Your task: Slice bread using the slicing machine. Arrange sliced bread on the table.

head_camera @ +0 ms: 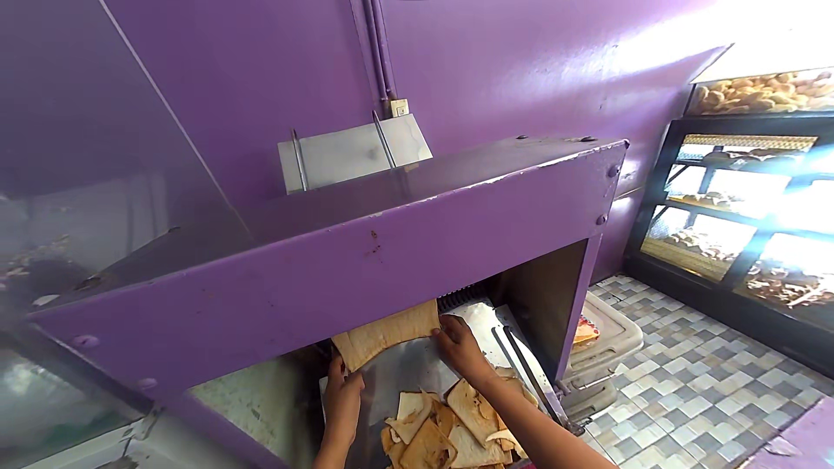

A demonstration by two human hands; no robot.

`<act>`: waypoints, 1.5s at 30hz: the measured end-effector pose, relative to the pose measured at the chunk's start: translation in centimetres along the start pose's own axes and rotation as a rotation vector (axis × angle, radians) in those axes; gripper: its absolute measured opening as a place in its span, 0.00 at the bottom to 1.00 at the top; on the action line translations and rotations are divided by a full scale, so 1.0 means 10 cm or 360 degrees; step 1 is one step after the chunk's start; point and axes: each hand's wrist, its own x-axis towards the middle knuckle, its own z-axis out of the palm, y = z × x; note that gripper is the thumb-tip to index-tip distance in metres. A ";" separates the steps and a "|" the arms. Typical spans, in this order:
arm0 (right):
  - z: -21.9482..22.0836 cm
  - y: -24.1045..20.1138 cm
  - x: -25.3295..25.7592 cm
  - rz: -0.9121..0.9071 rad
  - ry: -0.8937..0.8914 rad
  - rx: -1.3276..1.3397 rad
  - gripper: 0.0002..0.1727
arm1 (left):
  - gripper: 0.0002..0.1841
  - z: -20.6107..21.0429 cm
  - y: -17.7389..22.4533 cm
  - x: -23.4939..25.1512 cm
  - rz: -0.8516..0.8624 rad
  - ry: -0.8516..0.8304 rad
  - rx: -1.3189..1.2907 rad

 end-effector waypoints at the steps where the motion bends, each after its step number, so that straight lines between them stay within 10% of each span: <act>1: 0.00 0.00 0.00 0.0003 -0.0011 0.0026 0.25 | 0.36 0.00 0.00 0.00 0.0005 -0.0001 -0.0017; 45: 0.02 -0.02 0.09 0.0358 0.0351 0.0265 0.18 | 0.36 -0.04 -0.06 0.07 0.0231 0.0002 0.0077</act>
